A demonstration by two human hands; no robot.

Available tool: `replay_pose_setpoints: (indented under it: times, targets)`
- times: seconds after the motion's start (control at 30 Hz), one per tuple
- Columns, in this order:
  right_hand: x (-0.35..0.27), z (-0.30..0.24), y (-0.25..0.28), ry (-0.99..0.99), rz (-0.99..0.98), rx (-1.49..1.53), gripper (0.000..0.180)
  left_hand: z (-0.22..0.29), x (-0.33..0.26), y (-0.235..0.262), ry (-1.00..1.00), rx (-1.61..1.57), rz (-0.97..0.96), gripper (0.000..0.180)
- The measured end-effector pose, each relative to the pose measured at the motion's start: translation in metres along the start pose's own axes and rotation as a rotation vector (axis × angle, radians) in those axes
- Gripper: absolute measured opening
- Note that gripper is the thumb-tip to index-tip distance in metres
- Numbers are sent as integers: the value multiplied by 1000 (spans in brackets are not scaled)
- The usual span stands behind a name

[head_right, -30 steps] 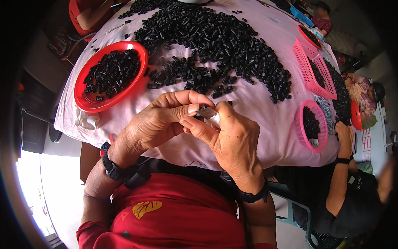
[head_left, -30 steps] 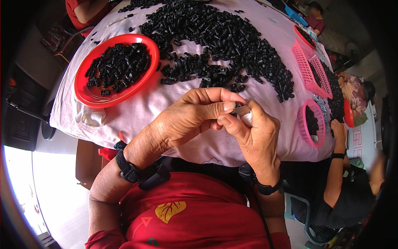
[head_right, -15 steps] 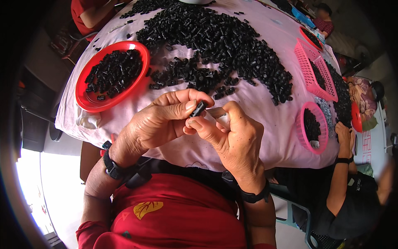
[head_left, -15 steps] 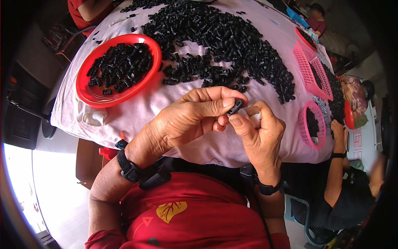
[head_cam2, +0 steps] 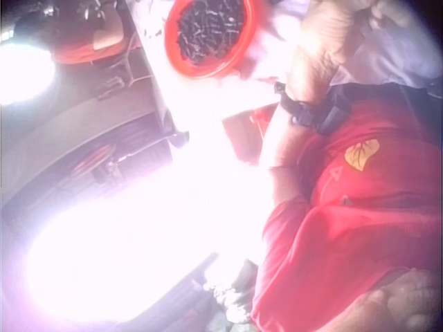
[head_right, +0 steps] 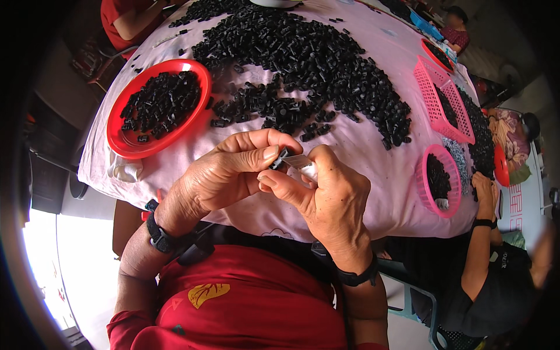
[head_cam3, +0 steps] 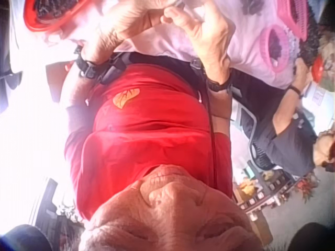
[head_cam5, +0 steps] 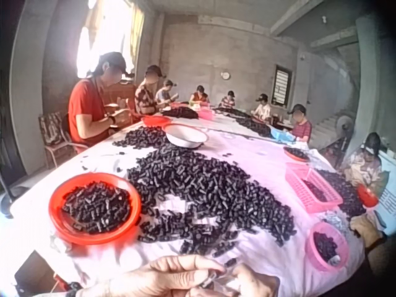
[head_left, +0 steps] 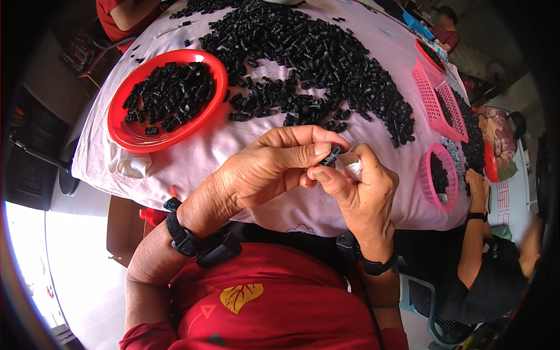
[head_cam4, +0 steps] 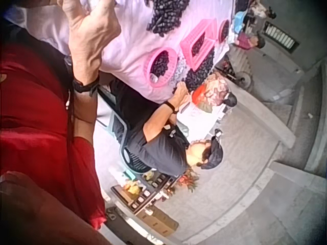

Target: Assembling small black plastic components by hand at a production table.

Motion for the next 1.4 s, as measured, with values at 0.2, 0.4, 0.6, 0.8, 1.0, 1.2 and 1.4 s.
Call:
replay_pose_setpoints:
  times: [0.2, 0.4, 0.6, 0.8, 1.0, 1.2, 1.4]
  targets:
    - [1, -3, 2, 16, -6, -72, 51, 0, 0, -3, 0, -24, 19, 30]
    - [1, -3, 0, 26, 4, -56, 50, 0, 0, 0, 0, -41, -21, 29]
    - [0, -5, -1, 6, 15, -15, 48, -1, 1, -3, -1, -52, 19, 29]
    - [0, -1, -2, 19, -3, -21, 44, -2, 0, 0, -5, -55, -3, 30]
    - [0, -7, 0, -4, 2, 134, 38, -1, 0, -2, 9, -55, 39, 32]
    - [2, -8, -1, 22, 104, 452, 18, -2, 0, -3, 24, -121, -15, 28]
    - [3, -1, 5, 1, 106, 407, 8, -4, 1, -2, 66, -117, 9, 26]
Point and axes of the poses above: each hand's wrist, its own x-axis towards the middle knuckle, its own y-axis out of the back of the hand, z = x × y, the point moved 1 cm from there along x, towards the middle knuckle, and after that the axes turned 5 degrees about x, right-handed, at the moved point
